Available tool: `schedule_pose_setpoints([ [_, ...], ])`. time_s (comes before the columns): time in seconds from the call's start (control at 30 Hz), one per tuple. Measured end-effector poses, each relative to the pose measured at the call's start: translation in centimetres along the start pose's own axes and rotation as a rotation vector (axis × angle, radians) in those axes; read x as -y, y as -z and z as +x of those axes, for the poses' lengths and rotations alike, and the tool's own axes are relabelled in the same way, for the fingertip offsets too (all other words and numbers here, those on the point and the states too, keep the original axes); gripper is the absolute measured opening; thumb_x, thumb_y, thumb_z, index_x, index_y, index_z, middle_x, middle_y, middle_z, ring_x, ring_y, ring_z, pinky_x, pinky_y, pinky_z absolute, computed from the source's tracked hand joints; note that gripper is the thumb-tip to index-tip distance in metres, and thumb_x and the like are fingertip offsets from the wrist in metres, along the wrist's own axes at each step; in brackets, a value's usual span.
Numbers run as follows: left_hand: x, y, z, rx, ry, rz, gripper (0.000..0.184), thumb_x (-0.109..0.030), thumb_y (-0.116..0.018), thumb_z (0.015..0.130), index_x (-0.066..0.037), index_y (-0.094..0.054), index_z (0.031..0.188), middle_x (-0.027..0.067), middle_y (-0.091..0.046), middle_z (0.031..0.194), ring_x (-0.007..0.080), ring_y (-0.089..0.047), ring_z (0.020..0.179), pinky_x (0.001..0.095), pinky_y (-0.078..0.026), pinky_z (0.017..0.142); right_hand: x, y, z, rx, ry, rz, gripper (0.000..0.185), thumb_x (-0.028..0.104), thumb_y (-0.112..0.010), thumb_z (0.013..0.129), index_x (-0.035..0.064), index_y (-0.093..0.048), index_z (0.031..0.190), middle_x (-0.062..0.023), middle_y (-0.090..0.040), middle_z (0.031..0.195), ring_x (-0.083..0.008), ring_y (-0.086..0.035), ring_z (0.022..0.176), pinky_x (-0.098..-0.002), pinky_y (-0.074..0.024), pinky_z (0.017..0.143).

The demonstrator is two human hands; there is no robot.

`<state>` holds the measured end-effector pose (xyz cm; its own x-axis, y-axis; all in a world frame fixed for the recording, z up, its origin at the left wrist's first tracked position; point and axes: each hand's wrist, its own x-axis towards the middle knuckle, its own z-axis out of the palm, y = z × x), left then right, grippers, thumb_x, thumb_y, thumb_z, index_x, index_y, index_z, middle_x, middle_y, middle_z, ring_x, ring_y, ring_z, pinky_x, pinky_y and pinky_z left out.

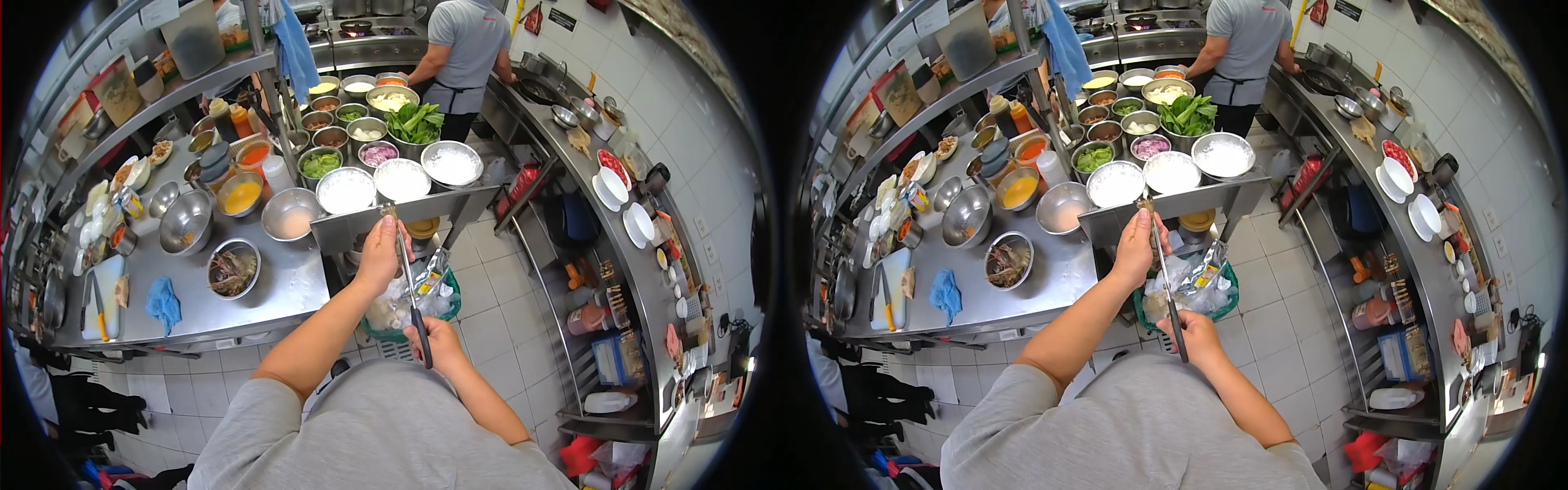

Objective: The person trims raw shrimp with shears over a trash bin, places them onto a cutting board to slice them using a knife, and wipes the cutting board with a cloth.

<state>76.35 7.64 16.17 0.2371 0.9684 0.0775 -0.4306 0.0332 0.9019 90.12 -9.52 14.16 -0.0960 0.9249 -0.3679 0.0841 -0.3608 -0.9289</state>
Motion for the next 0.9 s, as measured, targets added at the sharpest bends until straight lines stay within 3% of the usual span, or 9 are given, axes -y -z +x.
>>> schedule_pose_setpoints([
  [0.23,0.5,0.7,-0.2,-0.039,0.033,0.033,0.045,-0.046,-0.036,0.116,-0.009,-0.060,0.108,0.0009,-0.058,0.078,0.0087,-0.054,0.064,0.0260,-0.046,0.061,0.4,0.1,-0.6,0.045,0.056,-0.039,0.043,0.046,-0.077,0.097,0.0046,-0.066,0.092,0.0018,-0.059,0.070,-0.0085,-0.058,0.062,-0.0295,-0.0516,0.058],
  [0.47,1.3,1.2,-0.2,-0.082,-0.042,0.151,0.046,-0.045,-0.037,0.116,-0.009,-0.063,0.111,-0.0005,-0.057,0.079,0.0062,-0.051,0.070,0.0242,-0.043,0.064,0.6,-1.0,1.9,0.011,0.016,0.041,0.044,0.046,-0.076,0.098,0.0053,-0.066,0.084,0.0024,-0.057,0.065,-0.0072,-0.056,0.055,-0.0270,-0.0479,0.050],
  [0.67,-0.5,1.7,-0.8,-0.057,-0.065,0.191,0.045,-0.041,-0.037,0.117,-0.009,-0.065,0.131,-0.0013,-0.059,0.085,0.0075,-0.053,0.072,0.0255,-0.047,0.067,1.0,-1.4,1.1,0.029,0.049,0.020,0.045,0.049,-0.073,0.099,0.0056,-0.067,0.091,0.0012,-0.059,0.066,-0.0082,-0.057,0.053,-0.0253,-0.0457,0.047],
  [0.73,-0.1,2.0,-0.8,-0.064,-0.149,0.288,0.049,-0.044,-0.036,0.117,-0.010,-0.057,0.145,-0.0038,-0.052,0.075,0.0039,-0.043,0.065,0.0226,-0.036,0.059,1.5,-1.6,0.9,0.058,0.040,0.014,0.046,0.050,-0.073,0.099,0.0056,-0.066,0.093,0.0006,-0.059,0.066,-0.0085,-0.057,0.053,-0.0252,-0.0455,0.047],
  [0.8,-0.3,2.4,-1.2,-0.045,-0.157,0.269,0.048,-0.043,-0.036,0.117,-0.011,-0.058,0.146,-0.0060,-0.050,0.074,0.0038,-0.042,0.065,0.0220,-0.036,0.058,2.2,-2.0,0.6,0.086,0.018,-0.013,0.044,0.049,-0.072,0.100,0.0064,-0.064,0.095,-0.0009,-0.059,0.067,-0.0100,-0.057,0.052,-0.0261,-0.0452,0.045],
  [0.87,-1.5,2.8,-2.0,-0.050,-0.001,0.325,0.047,-0.038,-0.038,0.117,-0.008,-0.062,0.144,0.0032,-0.070,0.109,0.0083,-0.060,0.092,0.0265,-0.053,0.081,-0.7,-2.3,2.7,0.073,0.020,0.056,0.044,0.050,-0.068,0.102,0.0067,-0.063,0.093,-0.0025,-0.060,0.067,-0.0114,-0.056,0.049,-0.0267,-0.0437,0.042],
  [0.9,-1.4,2.7,-2.0,-0.099,-0.090,0.279,0.047,-0.038,-0.039,0.117,-0.007,-0.065,0.141,0.0048,-0.071,0.110,0.0091,-0.062,0.095,0.0265,-0.053,0.083,-1.7,-2.8,3.7,0.062,0.021,0.127,0.046,0.051,-0.065,0.104,0.0069,-0.062,0.091,-0.0041,-0.061,0.067,-0.0128,-0.055,0.047,-0.0274,-0.0421,0.040],
])
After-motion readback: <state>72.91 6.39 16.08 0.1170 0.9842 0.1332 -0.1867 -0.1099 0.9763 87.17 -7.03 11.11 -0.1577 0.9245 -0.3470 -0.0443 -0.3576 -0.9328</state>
